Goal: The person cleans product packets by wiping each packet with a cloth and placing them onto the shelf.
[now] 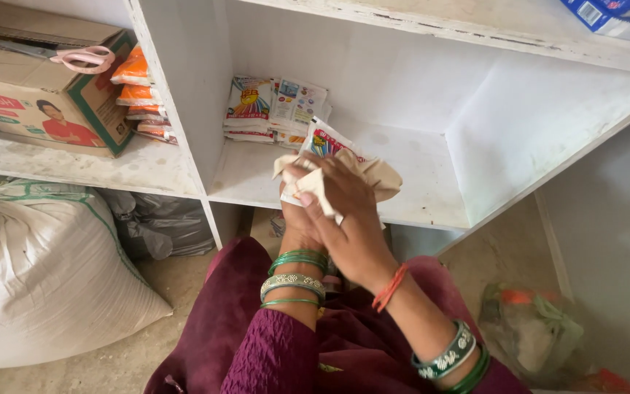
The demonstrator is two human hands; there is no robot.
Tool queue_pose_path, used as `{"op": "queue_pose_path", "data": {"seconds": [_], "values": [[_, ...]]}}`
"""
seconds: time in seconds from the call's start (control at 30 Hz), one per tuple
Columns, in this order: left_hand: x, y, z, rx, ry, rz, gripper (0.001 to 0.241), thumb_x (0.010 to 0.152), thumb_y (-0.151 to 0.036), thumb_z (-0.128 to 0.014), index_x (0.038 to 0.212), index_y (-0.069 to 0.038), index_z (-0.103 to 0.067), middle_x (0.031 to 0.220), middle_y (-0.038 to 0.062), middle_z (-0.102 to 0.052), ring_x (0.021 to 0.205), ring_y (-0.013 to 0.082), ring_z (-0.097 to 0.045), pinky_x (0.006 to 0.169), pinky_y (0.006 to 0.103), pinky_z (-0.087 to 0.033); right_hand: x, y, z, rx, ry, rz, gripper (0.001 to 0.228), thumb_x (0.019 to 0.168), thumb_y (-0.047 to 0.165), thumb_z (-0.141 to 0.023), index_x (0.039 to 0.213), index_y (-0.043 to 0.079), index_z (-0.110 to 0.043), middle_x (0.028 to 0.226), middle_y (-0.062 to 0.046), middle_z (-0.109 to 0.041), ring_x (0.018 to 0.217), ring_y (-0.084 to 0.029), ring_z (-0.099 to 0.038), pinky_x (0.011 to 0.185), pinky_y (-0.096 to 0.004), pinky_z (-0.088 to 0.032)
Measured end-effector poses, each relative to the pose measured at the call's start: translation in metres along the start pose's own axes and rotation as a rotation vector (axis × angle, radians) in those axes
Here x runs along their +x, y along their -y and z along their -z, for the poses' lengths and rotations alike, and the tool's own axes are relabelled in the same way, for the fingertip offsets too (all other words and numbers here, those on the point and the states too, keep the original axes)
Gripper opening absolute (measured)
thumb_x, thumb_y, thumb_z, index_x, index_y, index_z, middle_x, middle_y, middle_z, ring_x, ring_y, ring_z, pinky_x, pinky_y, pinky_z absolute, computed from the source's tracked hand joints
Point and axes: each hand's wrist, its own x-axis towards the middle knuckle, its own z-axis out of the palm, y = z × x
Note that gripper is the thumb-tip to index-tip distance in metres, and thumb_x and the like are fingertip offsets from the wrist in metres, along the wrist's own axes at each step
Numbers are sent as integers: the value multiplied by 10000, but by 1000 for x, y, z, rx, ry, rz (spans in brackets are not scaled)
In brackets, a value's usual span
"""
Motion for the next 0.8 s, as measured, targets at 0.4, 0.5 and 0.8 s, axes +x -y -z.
{"op": "queue_pose_path", "data": {"seconds": [0.4, 0.5, 0.8], "values": [[-5, 15, -38, -34, -41, 176, 539, 1107, -466, -387, 1434, -60, -525, 1377, 141, -600, 1263, 310, -582, 1101, 453, -488, 67, -76, 8, -322, 82, -181, 374, 1032, 400, -516, 1303, 216, -697, 1374, 10, -652, 1263, -239, -572, 1055, -429, -438], [-6, 11, -43, -31, -13, 226, 553, 1115, -474, -392, 1430, -46, -544, 1366, 148, -619, 1251, 324, -589, 1106, 469, -481, 71, -109, 20, -29, 100, -536, 425, 1022, 450, -556, 1250, 127, -712, 1167, -62, -746, 1058, -207, -689, 919, -337, -536], [-1, -12, -44, 88, -88, 308, 839, 1004, -726, -394, 1420, -9, -526, 1368, 207, -607, 1239, 378, -594, 1110, 521, -462, 17, -142, 54, 1036, -46, -1042, 516, 903, 487, -662, 1219, 79, -670, 1066, -30, -753, 981, -130, -696, 832, -305, -583]]}}
